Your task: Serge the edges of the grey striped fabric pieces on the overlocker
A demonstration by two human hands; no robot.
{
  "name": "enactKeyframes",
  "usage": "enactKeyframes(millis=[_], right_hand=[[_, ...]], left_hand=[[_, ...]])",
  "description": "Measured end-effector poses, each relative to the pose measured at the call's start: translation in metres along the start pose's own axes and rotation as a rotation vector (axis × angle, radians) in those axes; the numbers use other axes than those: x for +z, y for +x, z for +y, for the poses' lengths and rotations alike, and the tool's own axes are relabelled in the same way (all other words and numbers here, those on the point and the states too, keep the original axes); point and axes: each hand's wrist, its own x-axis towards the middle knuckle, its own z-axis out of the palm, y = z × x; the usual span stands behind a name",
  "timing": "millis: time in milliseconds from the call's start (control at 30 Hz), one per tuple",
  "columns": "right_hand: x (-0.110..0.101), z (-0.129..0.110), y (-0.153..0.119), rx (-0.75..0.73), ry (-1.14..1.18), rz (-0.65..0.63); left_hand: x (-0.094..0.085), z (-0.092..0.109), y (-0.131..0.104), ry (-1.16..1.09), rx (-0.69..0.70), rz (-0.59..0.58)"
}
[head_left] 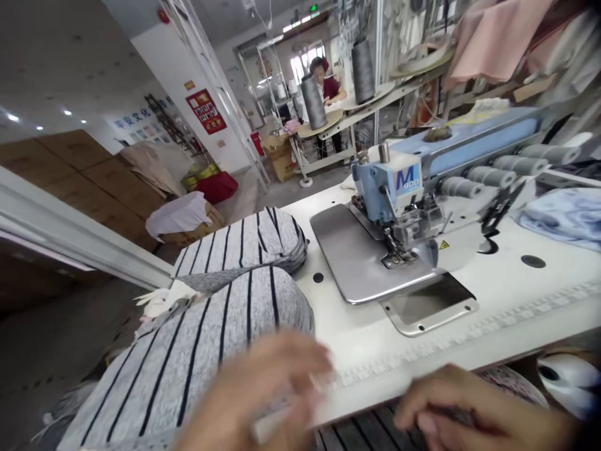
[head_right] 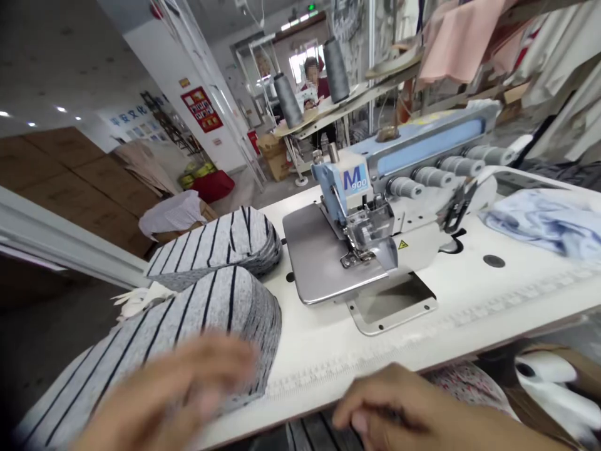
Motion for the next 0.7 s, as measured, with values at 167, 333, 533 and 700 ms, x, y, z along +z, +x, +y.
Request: enactKeyframes(millis=[167, 333, 533, 700], right_hand=[[-0.011, -0.012, 0.032, -0.031, -0.034, 0.333], [-0.009, 0.006, 0.04, -0.044, 0.034, 0.351], [-0.033, -0.034, 0.039, -0.175, -0.003, 0.331], [-0.063, -0.132, 0.077, -0.63, -0.181, 0.327]], left_hand=[[-0.033, -0.036, 0.127, 0.144, -0.275, 0.414], [-0.014, -0.067, 0.167, -0.075, -0.271, 0.51], [-0.049, -0.009, 0.13, -0.261, -0.087, 0.636], [-0.015, 0.068, 0.091, -0.145, 0.135, 0.27]])
